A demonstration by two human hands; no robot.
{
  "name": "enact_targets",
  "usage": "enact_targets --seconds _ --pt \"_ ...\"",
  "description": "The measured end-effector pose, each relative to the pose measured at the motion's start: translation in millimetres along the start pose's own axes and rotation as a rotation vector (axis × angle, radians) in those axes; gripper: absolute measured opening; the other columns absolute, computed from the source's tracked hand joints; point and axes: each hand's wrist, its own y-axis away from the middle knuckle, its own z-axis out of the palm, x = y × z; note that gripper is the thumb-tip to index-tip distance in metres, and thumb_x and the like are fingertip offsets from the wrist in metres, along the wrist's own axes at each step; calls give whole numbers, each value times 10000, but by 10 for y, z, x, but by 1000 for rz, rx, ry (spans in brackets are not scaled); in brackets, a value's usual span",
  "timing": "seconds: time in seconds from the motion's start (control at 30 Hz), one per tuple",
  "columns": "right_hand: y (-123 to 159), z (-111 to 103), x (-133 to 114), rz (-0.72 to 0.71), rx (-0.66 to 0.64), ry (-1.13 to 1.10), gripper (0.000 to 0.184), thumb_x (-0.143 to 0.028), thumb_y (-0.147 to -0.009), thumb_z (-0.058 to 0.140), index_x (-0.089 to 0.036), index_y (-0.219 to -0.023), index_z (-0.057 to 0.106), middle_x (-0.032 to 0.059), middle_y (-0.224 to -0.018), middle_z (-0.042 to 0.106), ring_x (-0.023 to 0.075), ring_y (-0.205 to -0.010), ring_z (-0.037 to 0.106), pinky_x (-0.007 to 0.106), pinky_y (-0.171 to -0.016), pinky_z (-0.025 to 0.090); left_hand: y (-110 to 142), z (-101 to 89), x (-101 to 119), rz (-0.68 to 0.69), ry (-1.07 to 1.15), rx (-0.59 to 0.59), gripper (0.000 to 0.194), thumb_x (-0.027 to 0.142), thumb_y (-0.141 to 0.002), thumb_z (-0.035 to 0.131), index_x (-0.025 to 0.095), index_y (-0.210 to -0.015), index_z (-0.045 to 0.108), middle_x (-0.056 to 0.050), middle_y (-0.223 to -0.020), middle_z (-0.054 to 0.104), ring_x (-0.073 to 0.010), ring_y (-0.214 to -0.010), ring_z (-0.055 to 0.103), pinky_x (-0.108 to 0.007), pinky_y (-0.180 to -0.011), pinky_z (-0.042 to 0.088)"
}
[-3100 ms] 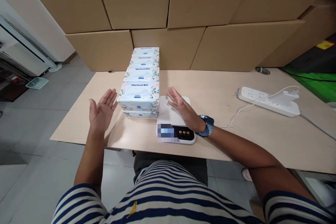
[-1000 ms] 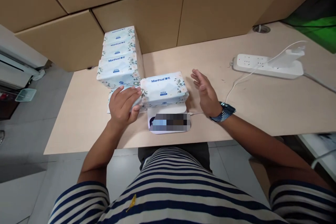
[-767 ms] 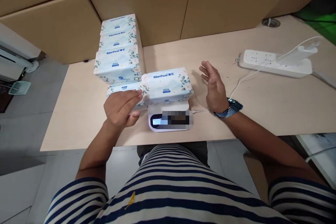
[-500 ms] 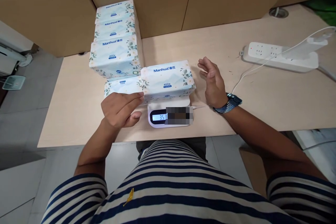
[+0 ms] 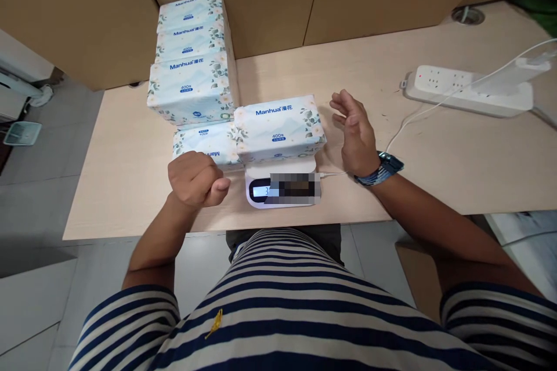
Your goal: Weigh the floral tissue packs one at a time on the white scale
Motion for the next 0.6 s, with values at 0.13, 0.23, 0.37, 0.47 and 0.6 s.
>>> enact_targets --seconds 0.13,0.23,0.37,0.47,0.6 --pt "-3 -4 70 -24 24 -51 678 -714 -1120 236 -482 -1749 332 86 -1706 545 385 -1558 587 682 -1182 579 105 -13 -18 -85 -71 91 492 329 -1086 551 243 -661 319 45 -524 318 -117 -435 279 -307 -475 192" --pt "-8 9 71 -8 39 -74 710 -772 -1093 263 -487 -1736 359 84 -1705 548 395 -1551 589 688 -1188 567 163 -34 -14 -193 -103 137 515 336 -1098 561 240 -656 315 45 -560 289 -122 -458 286 -325 -524 182" --pt "-5 18 30 -3 53 -87 719 -803 -1076 272 -512 -1728 364 74 -1717 540 393 -1551 587 671 -1197 562 193 -24 -19 -224 -51 159 489 327 -1113 559 243 -682 342 53 -554 294 -128 -464 320 -333 -541 198" --pt "-2 -6 -12 -35 37 -32 693 -731 -1111 223 -501 -1763 283 75 -1744 510 380 -1562 581 646 -1185 581 198 11 -35 -155 -153 85 460 329 -1121 524 239 -688 395 40 -542 402 -131 -475 372 -336 -535 239" --pt "-4 -39 -93 -59 -14 104 679 -544 -1152 127 -409 -1817 114 116 -1788 460 350 -1590 563 592 -1159 615 152 50 -30 -67 -252 -87 294 331 -1082 597 234 -805 619 -6 -660 685 -179 -619 612 -363 -644 373"
